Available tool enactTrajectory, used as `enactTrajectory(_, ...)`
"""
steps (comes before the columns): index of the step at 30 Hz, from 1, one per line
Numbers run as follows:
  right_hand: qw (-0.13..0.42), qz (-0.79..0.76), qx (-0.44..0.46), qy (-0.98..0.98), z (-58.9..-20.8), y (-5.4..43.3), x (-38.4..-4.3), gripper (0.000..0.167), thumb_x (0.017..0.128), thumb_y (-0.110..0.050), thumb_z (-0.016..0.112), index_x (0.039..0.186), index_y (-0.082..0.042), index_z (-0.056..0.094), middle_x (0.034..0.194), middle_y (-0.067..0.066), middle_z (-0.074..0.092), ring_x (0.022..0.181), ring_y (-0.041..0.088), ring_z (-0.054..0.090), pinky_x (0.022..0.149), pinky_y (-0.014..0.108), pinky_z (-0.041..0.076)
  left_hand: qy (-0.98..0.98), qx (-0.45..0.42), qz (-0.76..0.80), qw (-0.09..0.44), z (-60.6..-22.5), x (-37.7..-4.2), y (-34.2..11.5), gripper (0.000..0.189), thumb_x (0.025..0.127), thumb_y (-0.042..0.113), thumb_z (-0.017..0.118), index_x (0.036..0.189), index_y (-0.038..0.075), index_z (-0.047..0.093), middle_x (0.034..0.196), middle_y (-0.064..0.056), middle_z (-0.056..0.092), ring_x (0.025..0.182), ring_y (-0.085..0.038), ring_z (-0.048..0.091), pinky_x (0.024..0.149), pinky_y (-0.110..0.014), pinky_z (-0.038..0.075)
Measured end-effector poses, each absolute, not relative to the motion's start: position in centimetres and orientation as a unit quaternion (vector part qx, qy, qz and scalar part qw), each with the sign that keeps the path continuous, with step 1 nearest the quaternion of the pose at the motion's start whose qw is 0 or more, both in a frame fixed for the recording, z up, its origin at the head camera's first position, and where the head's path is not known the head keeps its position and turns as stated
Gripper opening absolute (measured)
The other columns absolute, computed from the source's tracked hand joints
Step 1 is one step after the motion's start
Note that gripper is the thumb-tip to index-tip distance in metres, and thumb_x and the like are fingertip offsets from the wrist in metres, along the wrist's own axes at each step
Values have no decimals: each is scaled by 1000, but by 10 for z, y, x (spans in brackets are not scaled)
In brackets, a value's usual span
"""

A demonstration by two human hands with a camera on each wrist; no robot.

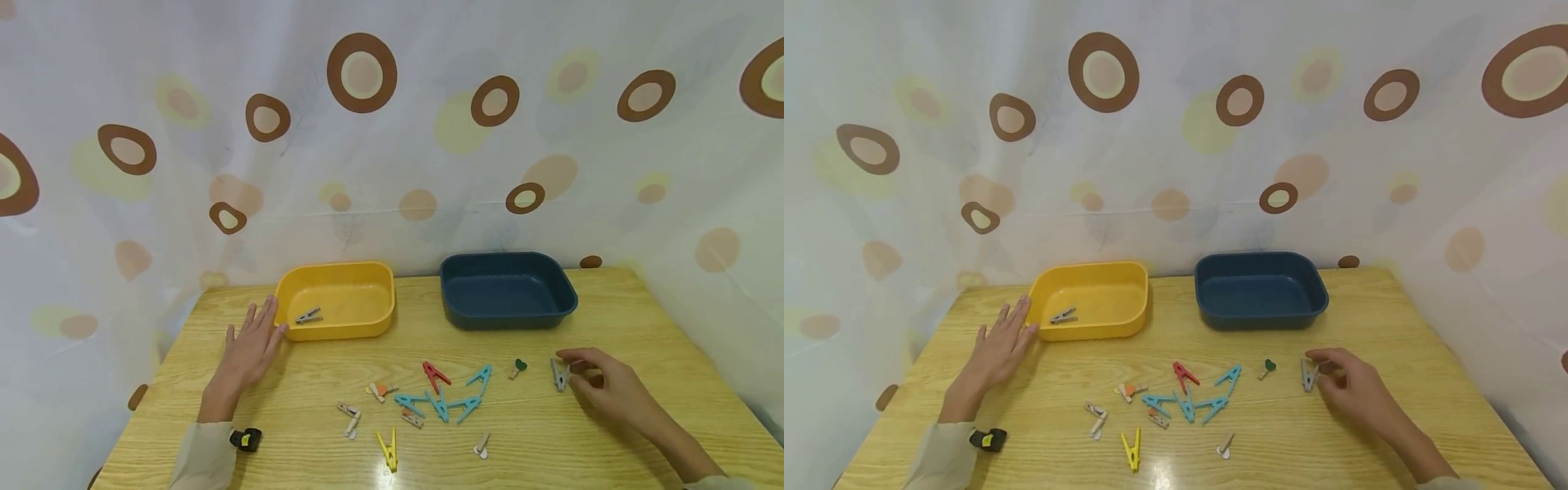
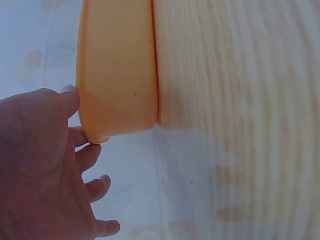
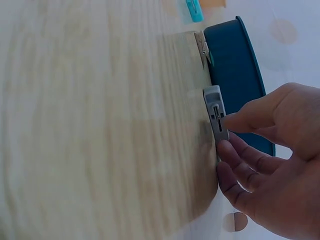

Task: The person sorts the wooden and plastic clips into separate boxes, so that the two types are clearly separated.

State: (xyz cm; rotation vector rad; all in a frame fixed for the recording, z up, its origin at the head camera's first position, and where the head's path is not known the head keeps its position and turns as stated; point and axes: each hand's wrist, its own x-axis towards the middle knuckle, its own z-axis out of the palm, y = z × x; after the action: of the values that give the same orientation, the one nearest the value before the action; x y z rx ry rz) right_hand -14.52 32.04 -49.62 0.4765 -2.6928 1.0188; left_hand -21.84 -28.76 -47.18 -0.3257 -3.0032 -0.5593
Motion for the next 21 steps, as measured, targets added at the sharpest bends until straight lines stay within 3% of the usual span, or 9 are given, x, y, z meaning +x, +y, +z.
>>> enactTrajectory(7, 119, 334, 174, -919, -498, 319, -150, 43, 80, 13, 78, 120, -3, 71, 106, 12, 73, 87, 4, 64, 63, 24, 56, -977, -105, -183, 33, -472, -219, -288, 69, 113, 48, 27, 165, 5, 12, 171, -13, 10, 154, -47, 8, 108, -82, 6)
enactTrajectory(13, 110, 329, 227, -910, -499, 318, -155, 40, 81, 14, 74, 116, -4, 73, 107, 5, 69, 86, 6, 61, 67, 25, 54, -977, -103, -181, 34, -472, -217, -288, 69, 113, 48, 27, 165, 5, 13, 171, -15, 12, 154, -47, 9, 108, -83, 6)
enactTrajectory(21, 101, 343, 242, -902, -502, 319, -157, 37, 81, 17, 75, 112, -3, 73, 100, 3, 67, 78, 3, 54, 61, 22, 50, -976, -107, -184, 36, -470, -216, -287, 68, 113, 47, 28, 165, 6, 12, 171, -15, 12, 154, -46, 8, 108, -82, 5)
